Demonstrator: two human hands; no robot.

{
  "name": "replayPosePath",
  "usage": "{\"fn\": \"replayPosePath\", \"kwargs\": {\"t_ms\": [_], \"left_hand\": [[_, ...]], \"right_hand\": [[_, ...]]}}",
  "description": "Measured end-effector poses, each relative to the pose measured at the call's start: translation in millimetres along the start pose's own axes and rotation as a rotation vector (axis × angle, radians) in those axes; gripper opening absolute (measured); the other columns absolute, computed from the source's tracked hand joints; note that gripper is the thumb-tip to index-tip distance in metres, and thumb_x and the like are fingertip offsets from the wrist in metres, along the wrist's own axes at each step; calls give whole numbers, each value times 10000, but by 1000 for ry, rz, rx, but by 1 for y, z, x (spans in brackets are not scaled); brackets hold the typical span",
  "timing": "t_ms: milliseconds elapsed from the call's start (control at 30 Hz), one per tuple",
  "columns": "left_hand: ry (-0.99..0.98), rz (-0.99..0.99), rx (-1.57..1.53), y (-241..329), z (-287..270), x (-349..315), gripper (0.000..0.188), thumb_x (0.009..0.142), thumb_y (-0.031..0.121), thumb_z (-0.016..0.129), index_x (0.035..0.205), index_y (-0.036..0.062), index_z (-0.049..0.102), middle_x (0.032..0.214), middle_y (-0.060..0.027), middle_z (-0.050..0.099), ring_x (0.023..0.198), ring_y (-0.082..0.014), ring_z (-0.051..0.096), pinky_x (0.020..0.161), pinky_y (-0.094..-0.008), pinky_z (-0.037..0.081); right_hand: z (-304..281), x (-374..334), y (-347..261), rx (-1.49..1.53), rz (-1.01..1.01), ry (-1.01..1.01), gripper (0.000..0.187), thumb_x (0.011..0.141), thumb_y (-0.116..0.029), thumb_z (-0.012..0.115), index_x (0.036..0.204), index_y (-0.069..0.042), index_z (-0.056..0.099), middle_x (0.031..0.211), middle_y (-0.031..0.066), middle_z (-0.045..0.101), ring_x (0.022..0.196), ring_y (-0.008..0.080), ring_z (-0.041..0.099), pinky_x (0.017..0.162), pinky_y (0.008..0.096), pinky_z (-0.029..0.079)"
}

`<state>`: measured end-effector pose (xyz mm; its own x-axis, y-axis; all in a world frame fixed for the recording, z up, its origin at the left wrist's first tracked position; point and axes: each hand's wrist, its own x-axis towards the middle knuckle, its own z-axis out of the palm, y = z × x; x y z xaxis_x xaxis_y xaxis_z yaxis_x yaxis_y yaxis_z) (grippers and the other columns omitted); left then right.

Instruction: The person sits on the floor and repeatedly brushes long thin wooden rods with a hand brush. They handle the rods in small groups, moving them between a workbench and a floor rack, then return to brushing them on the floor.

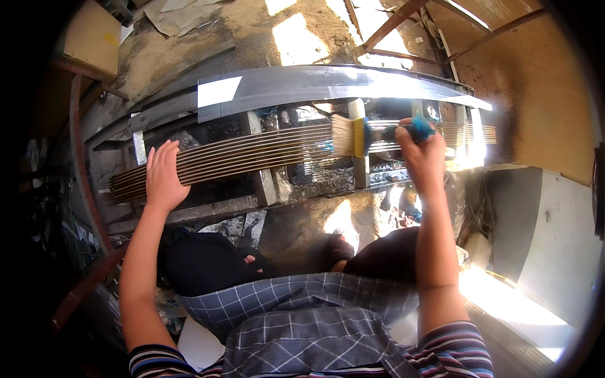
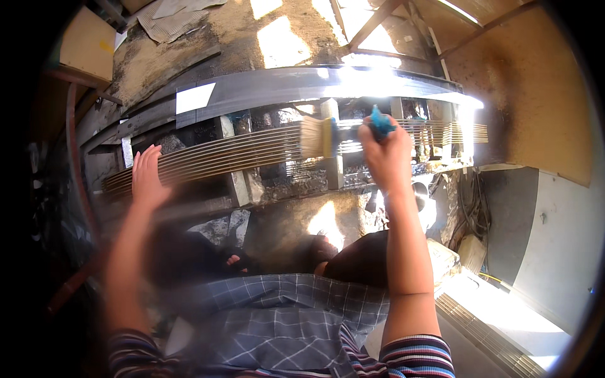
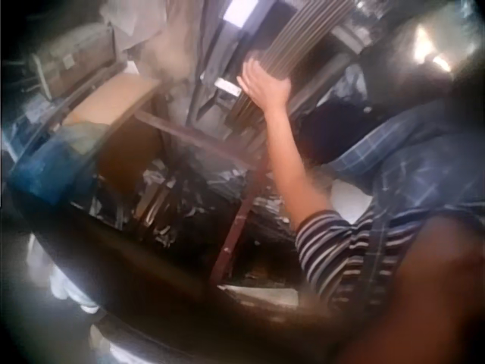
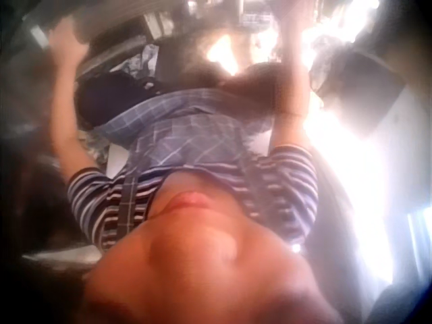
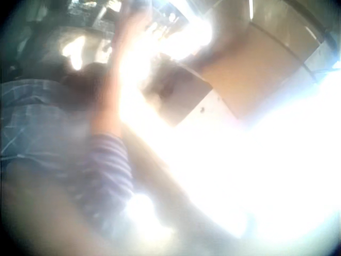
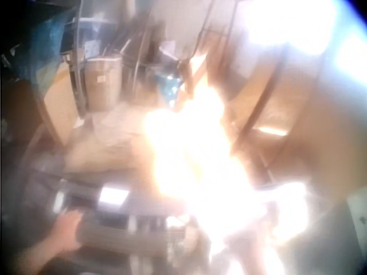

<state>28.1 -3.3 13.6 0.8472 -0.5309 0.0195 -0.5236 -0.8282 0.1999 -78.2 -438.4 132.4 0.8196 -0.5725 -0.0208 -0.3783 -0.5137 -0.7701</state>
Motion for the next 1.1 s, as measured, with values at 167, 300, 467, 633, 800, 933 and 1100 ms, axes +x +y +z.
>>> {"fn": "replayPosePath", "kwargs": {"t_ms": [167,300,467,633,800,933,1100], "left_hand": [[18,53,60,2,6,8,496,727,157,631,1159,7,440,1265,-153,477,1249,-324,396,1097,-475,220],[48,61,82,0,9,0,486,762,140,613,1183,1,415,1279,-176,449,1253,-351,377,1095,-488,218],[-10,-25,123,6,14,3,468,786,105,591,1194,-20,397,1316,-187,406,1290,-366,323,1105,-476,202],[-19,-34,231,-1,13,-5,508,803,109,573,1251,-29,375,1341,-204,387,1299,-386,311,1097,-483,207],[-57,-30,199,-2,21,-5,539,805,89,548,1291,-35,351,1331,-218,395,1291,-389,324,1088,-483,219],[-10,-9,188,-27,30,-17,578,773,41,559,1305,-25,343,1324,-226,395,1272,-393,339,1090,-480,219],[-94,-180,75,11,11,4,704,722,22,620,1354,10,311,1262,-208,438,1228,-387,370,1097,-466,225]], "right_hand": [[-95,48,66,-236,-99,22,170,805,-161,604,862,-7,648,596,53,566,562,116,546,558,275,440],[-156,81,114,-289,-125,85,189,799,-188,605,876,-24,662,607,45,570,581,91,527,570,268,434],[-252,120,185,-218,10,123,179,799,-184,624,852,-16,652,662,-1,594,602,97,522,589,271,438],[-327,163,239,-240,135,179,147,807,-179,630,872,-49,648,579,3,545,488,81,497,473,248,394],[-395,200,290,-521,145,432,169,814,-180,620,898,-36,643,700,87,633,606,194,602,616,310,484],[-351,181,295,-1184,145,700,216,836,-197,602,1046,-149,591,924,127,631,852,317,626,731,401,505],[-307,77,273,-702,-165,951,236,895,-234,588,1069,-78,618,943,126,663,804,256,637,719,331,496]]}}
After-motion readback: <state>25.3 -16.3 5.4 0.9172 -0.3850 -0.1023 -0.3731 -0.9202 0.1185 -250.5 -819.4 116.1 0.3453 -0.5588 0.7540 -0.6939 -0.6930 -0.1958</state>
